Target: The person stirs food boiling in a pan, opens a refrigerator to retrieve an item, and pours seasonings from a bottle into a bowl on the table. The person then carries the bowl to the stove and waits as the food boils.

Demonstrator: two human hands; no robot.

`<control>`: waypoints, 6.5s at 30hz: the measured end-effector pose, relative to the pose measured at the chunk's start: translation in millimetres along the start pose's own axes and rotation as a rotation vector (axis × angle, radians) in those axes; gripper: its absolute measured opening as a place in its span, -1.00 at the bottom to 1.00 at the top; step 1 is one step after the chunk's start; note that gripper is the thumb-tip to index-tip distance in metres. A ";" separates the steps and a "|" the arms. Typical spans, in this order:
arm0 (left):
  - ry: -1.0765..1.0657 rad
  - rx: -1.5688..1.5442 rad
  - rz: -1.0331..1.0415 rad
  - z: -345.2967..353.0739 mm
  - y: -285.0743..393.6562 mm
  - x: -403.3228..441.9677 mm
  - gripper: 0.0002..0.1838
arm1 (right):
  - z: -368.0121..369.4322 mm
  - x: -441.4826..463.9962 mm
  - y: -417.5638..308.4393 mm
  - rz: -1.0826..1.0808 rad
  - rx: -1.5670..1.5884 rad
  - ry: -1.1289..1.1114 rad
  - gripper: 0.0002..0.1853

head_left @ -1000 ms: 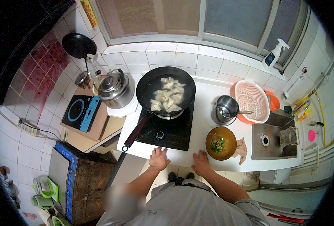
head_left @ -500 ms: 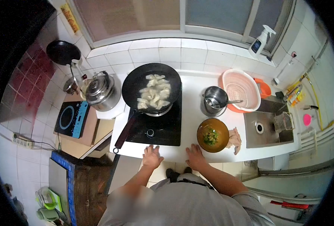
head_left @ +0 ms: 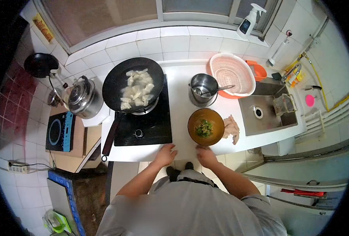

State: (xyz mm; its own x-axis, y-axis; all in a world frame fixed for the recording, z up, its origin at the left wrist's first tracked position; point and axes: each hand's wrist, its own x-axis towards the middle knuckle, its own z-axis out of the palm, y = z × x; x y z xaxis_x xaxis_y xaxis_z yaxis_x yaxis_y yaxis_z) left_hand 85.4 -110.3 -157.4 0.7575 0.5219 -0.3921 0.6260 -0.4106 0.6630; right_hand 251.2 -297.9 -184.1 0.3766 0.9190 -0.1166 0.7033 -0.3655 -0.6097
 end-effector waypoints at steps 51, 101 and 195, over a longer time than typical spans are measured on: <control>0.340 -0.925 -0.142 12.0 6.1 66.5 -0.83 | -60.2 -82.5 54.8 -0.098 -0.024 0.117 -0.60; 0.445 -0.145 0.303 -37.8 32.8 -14.7 -0.76 | -91.3 32.2 81.3 0.245 0.806 0.571 -0.78; 0.294 0.444 -0.097 -10.2 -35.6 -33.8 -0.38 | 1.9 23.9 -18.6 -0.068 -0.424 -0.098 -0.24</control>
State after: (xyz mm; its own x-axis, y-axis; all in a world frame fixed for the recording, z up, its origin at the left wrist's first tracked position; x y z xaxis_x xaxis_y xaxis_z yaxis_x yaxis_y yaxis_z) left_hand 35.6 -105.8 -161.2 0.6487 0.7341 -0.2005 0.7565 -0.5936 0.2743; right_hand 246.0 -268.9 -177.0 0.2761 0.9452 -0.1739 0.9176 -0.3131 -0.2450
